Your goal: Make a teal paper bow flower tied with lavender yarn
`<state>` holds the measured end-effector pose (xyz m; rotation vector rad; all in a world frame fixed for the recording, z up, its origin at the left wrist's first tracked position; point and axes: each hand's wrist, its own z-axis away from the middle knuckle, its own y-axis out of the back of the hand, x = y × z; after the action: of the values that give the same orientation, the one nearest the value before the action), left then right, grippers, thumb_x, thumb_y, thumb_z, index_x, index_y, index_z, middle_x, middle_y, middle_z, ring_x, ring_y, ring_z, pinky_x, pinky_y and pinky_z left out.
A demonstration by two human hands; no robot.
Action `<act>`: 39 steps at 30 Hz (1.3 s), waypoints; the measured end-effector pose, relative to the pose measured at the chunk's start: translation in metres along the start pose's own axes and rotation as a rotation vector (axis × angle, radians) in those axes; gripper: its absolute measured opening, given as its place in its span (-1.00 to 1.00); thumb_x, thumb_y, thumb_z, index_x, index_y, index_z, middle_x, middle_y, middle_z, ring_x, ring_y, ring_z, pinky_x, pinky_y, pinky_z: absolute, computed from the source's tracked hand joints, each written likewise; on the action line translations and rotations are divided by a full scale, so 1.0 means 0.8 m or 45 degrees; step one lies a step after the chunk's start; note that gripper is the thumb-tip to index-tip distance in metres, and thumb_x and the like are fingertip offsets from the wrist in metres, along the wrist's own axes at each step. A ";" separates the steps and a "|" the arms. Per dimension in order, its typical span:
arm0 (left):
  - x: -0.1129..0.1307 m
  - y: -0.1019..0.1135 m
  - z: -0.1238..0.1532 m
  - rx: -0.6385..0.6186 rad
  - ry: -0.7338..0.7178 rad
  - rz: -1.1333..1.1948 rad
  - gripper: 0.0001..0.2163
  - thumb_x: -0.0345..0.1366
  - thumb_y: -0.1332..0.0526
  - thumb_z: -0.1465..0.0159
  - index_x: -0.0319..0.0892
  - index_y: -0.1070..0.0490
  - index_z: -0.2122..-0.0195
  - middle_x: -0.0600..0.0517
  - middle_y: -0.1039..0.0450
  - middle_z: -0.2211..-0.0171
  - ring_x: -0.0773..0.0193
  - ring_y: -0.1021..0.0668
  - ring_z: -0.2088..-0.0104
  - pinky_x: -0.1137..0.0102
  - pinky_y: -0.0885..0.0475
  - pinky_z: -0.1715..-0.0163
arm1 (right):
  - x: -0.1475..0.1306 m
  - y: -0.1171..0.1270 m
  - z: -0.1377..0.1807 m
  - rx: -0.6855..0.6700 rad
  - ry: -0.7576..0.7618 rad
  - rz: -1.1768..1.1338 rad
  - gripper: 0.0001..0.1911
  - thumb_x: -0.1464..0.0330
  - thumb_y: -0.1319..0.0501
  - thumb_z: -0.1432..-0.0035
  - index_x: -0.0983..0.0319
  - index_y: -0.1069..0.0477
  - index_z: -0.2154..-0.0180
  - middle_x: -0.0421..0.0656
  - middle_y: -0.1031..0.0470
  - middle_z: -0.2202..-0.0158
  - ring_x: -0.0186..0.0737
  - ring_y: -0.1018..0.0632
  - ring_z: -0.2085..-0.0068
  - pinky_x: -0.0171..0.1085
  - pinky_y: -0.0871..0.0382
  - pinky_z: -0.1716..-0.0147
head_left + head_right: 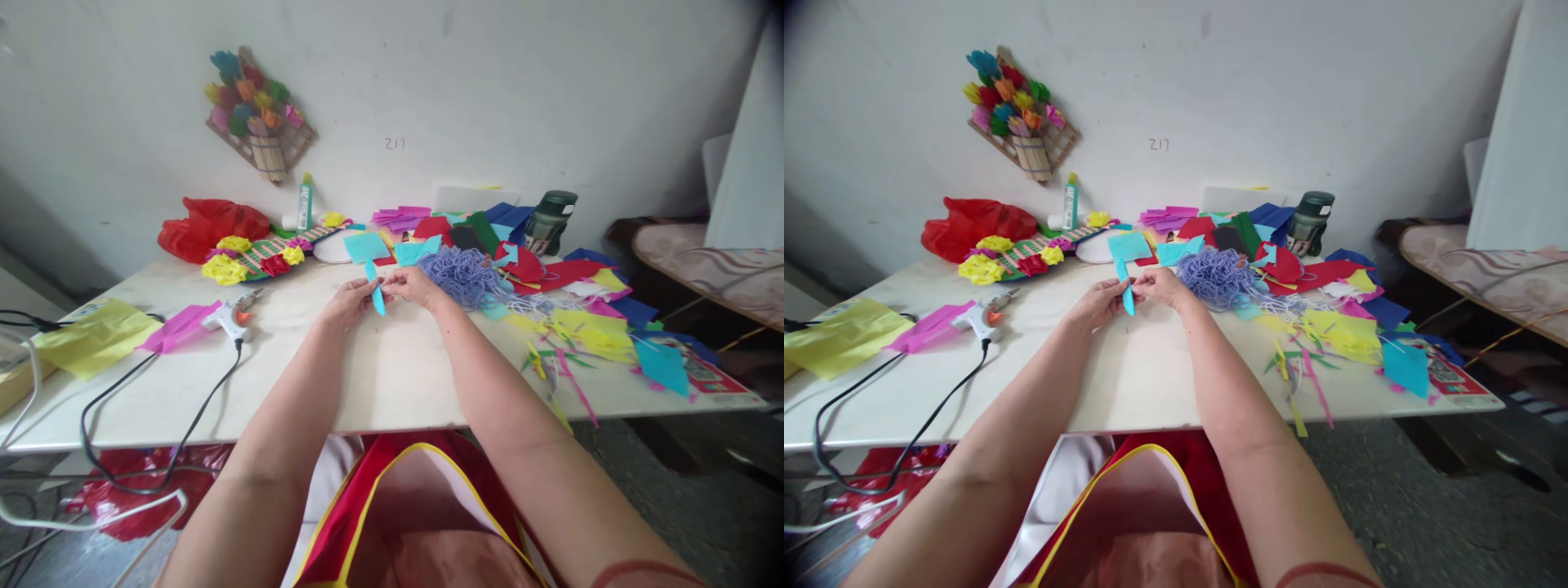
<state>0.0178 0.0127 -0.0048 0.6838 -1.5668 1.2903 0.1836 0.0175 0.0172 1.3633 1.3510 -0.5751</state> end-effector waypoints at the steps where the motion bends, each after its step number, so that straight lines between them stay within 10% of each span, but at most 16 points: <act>1: 0.000 -0.001 0.001 0.003 0.001 -0.004 -0.85 -0.42 -0.25 -0.20 -0.39 -0.48 0.23 -0.15 -0.57 0.43 0.20 -0.63 0.36 0.35 -0.53 0.23 | 0.002 -0.001 -0.001 0.013 0.012 0.023 -0.92 0.39 -0.27 0.19 0.30 -0.45 0.56 -0.23 -0.46 0.53 -0.37 -0.42 0.44 -0.36 -0.26 0.38; 20: -0.002 0.002 -0.002 -0.073 -0.026 -0.065 -0.80 -0.38 -0.25 -0.20 -0.39 -0.48 0.19 -0.15 -0.57 0.43 0.24 -0.62 0.44 0.45 -0.52 0.38 | 0.005 -0.009 -0.003 0.112 0.108 0.524 -0.90 0.47 -0.25 0.17 0.26 -0.46 0.66 -0.28 -0.39 0.64 -0.38 -0.36 0.50 -0.39 -0.11 0.47; 39: 0.007 -0.004 0.005 -0.039 0.011 -0.031 -0.86 -0.46 -0.19 -0.22 -0.40 -0.48 0.24 -0.08 -0.54 0.50 0.29 -0.58 0.50 0.38 -0.53 0.30 | -0.004 -0.020 -0.001 0.182 0.044 0.825 -0.76 0.29 -0.31 0.13 0.18 -0.47 0.32 -0.18 -0.52 0.39 -0.25 -0.45 0.37 -0.33 -0.18 0.39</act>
<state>0.0168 0.0088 0.0018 0.6752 -1.5640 1.2473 0.1679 0.0136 0.0150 1.8199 0.8253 -0.2077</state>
